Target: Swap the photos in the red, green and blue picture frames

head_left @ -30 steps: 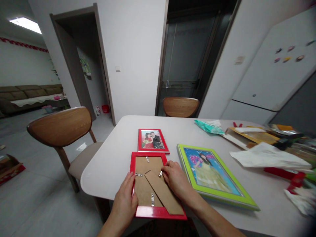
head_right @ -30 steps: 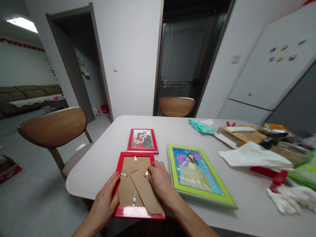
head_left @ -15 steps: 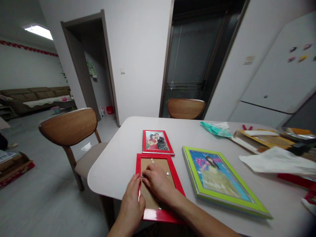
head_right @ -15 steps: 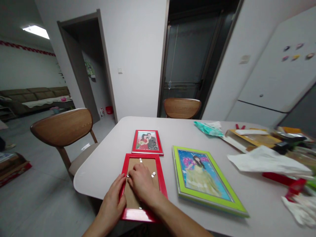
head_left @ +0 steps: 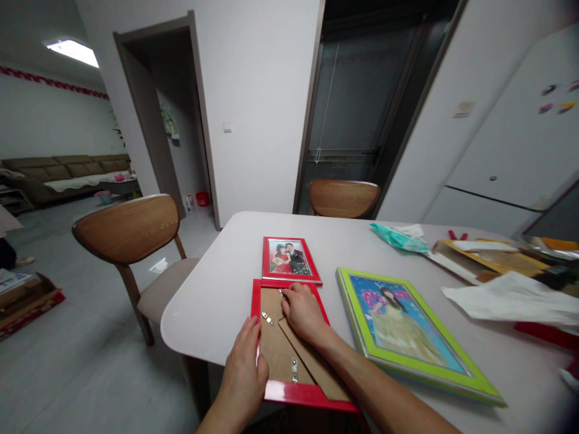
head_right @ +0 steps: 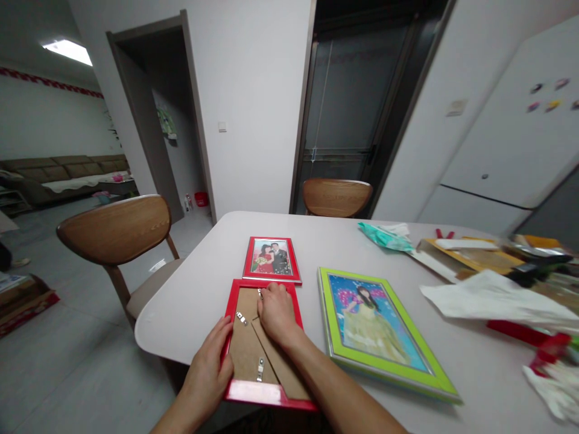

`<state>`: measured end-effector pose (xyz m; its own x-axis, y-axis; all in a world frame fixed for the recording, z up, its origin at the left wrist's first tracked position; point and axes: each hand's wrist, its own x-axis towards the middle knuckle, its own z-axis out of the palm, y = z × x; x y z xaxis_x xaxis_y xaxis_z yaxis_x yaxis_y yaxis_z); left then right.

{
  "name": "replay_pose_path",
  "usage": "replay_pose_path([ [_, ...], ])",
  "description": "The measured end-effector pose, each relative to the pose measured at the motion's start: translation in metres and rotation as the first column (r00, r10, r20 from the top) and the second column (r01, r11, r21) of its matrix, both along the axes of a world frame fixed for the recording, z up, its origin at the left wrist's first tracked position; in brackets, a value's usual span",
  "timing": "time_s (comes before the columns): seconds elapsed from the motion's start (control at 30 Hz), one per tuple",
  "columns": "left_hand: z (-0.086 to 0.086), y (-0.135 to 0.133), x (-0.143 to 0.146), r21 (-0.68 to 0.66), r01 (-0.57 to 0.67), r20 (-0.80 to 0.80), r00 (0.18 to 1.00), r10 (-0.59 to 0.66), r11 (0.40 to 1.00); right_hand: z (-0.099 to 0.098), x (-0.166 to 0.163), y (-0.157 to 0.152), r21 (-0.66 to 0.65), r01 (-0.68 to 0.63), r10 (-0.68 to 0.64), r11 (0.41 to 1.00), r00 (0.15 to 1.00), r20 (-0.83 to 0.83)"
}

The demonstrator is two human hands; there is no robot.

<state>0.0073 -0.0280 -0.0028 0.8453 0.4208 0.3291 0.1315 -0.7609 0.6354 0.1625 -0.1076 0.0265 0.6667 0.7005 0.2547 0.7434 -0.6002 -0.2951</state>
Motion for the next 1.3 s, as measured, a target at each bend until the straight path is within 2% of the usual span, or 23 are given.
replay_pose_path([
  [0.17,0.0,0.002,0.004,0.004,-0.013,-0.006,1.0,0.013,1.0,-0.001,0.003,0.006,0.01,-0.018,0.018,1.0,1.0,-0.02],
  [0.27,-0.002,0.003,0.005,-0.001,-0.012,0.011,1.0,0.012,1.0,0.009,-0.001,-0.004,0.02,-0.055,0.056,0.998,0.998,-0.043],
  [0.37,-0.003,0.004,0.005,0.003,0.004,0.016,1.0,-0.004,1.0,0.025,-0.014,-0.031,0.066,-0.245,0.252,0.967,0.958,-0.14],
  [0.43,-0.003,0.004,0.005,-0.006,0.004,0.035,0.999,-0.004,1.0,0.033,-0.026,-0.051,0.081,-0.392,0.399,0.916,0.88,-0.257],
  [0.47,-0.003,0.004,0.004,-0.012,0.002,0.045,0.999,-0.002,1.0,0.034,-0.031,-0.059,0.076,-0.437,0.438,0.896,0.845,-0.308],
  [0.53,-0.004,0.003,0.004,-0.015,-0.004,0.052,0.999,0.005,1.0,0.033,-0.041,-0.068,0.056,-0.457,0.447,0.888,0.826,-0.344],
  [0.77,-0.004,0.002,0.004,-0.035,-0.017,0.057,0.998,0.019,0.999,0.015,-0.047,-0.058,0.105,-0.386,0.4,0.916,0.883,-0.244],
  [0.87,-0.003,0.002,0.003,-0.074,-0.013,0.069,0.997,0.018,0.997,0.017,-0.042,-0.059,0.121,-0.267,0.289,0.956,0.925,-0.245],
  [0.97,-0.003,0.002,0.002,-0.065,-0.006,0.06,0.998,0.01,0.998,0.018,-0.04,-0.059,0.028,-0.13,0.133,0.991,0.97,-0.201],
  [1.03,-0.003,0.002,0.002,-0.051,-0.005,0.051,0.999,0.008,0.999,0.016,-0.041,-0.057,-0.01,-0.117,0.113,0.993,0.977,-0.182],
  [1.17,-0.003,0.003,0.003,-0.08,0.0,0.055,0.998,0.005,0.997,0.015,-0.039,-0.053,0.06,-0.082,0.093,0.995,0.974,-0.205],
  [1.3,0.01,0.0,0.006,-0.182,-0.032,0.104,0.993,0.051,0.983,0.03,-0.037,-0.051,0.091,-0.054,0.073,0.994,0.973,-0.22],
])
